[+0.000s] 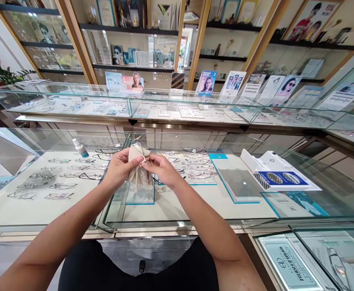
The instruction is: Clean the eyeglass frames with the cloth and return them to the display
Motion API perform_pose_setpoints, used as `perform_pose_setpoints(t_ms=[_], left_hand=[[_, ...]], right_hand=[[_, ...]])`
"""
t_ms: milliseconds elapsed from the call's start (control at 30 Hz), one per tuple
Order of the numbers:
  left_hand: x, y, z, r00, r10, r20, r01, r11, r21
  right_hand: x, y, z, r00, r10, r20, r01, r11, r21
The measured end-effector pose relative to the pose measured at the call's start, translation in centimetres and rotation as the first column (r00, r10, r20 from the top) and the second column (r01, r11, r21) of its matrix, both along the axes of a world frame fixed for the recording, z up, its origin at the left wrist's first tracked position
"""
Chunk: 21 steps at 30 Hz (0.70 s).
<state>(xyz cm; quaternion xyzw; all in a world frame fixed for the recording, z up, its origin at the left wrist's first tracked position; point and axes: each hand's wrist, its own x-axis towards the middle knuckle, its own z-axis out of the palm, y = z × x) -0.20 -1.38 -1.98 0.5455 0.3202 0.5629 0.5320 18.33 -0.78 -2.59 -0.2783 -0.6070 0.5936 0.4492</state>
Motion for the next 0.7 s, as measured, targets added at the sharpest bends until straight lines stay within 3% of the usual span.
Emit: perform_pose_setpoints(t_ms=[700], left_hand=[[-0.23,0.11,0.12,0.997,0.079,-0.015,-0.078,0.996,0.029]], right_hand=[[-0.12,-0.18,-0.34,0.992,0.041,0.122,-0.054,0.993,0.103]])
